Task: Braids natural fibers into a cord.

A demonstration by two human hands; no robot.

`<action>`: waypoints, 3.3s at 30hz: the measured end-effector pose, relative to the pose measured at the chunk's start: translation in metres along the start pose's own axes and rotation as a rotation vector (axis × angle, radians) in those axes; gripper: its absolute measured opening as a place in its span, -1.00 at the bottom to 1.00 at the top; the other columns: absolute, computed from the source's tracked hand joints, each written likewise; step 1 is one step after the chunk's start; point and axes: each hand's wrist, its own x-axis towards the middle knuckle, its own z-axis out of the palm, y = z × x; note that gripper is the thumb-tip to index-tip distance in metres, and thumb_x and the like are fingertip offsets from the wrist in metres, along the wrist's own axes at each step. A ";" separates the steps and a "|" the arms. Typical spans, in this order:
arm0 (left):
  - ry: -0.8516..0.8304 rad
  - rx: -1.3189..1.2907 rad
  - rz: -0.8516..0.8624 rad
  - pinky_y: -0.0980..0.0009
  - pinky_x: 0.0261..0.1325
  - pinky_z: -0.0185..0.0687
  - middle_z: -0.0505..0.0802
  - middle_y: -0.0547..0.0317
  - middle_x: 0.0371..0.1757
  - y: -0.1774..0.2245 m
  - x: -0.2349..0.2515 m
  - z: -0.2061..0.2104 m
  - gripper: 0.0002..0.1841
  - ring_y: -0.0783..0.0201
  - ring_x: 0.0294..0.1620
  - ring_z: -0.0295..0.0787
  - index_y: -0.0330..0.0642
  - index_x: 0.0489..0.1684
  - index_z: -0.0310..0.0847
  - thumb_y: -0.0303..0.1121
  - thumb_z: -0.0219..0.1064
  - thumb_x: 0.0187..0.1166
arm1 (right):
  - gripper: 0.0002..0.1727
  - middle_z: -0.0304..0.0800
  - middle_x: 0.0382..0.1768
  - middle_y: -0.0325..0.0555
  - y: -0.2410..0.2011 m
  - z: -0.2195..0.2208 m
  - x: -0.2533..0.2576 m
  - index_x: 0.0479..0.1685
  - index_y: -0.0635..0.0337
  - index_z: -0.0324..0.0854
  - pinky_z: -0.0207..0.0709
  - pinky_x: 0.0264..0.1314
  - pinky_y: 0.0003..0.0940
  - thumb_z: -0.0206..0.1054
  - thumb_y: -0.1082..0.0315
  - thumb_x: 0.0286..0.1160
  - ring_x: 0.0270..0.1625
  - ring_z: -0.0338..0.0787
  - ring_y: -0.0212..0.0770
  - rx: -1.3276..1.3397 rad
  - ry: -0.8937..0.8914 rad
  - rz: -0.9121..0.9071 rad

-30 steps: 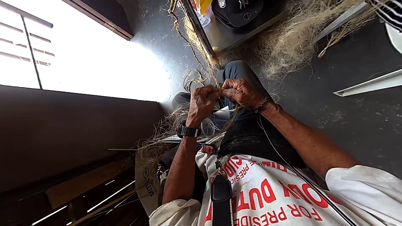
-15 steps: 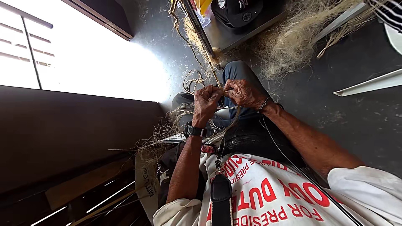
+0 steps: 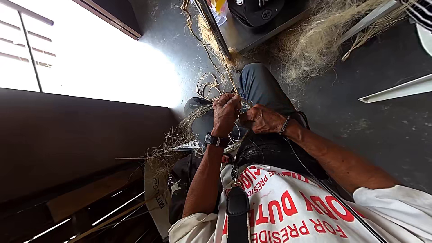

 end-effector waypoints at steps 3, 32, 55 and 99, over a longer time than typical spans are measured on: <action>-0.055 -0.097 0.048 0.64 -0.84 0.00 0.43 0.32 -0.73 -0.002 -0.006 -0.009 -0.81 0.51 -0.88 0.08 0.04 -0.27 0.61 -0.21 0.20 0.79 | -0.85 0.81 -0.40 -0.15 0.010 -0.010 -0.004 -0.40 0.19 0.82 0.67 -0.13 -0.25 0.37 0.40 0.44 -0.28 0.78 -0.30 0.126 0.215 -0.087; -0.063 -0.094 0.128 0.67 -0.80 0.09 0.52 0.32 -0.70 0.011 -0.001 -0.002 -0.85 0.54 -0.83 0.22 -0.11 -0.26 0.66 -0.44 0.21 0.72 | -0.92 0.39 -0.76 -0.35 0.025 -0.019 0.030 -0.24 0.21 0.64 0.13 -0.84 -0.62 0.27 0.51 0.60 -0.83 0.25 -0.52 1.253 0.236 0.222; -0.025 0.194 0.188 0.62 -0.77 0.21 0.69 0.23 -0.65 0.020 -0.013 -0.009 -0.86 0.47 -0.80 0.39 -0.13 -0.24 0.66 -0.37 0.23 0.74 | -0.82 0.62 -0.66 -0.33 0.019 -0.026 0.041 -0.48 0.26 0.67 0.30 -0.58 -0.65 0.42 0.48 0.50 -0.65 0.45 -0.60 0.488 0.341 0.035; -0.118 0.338 0.189 0.42 -0.51 0.64 0.84 0.12 -0.39 0.015 -0.017 -0.012 -0.79 0.35 -0.56 0.70 -0.21 0.14 0.72 -0.38 0.32 0.65 | -0.84 0.42 -0.69 -0.34 0.017 -0.004 0.033 -0.31 0.21 0.55 0.21 -0.69 -0.58 0.19 0.48 0.69 -0.73 0.32 -0.49 0.811 0.360 0.146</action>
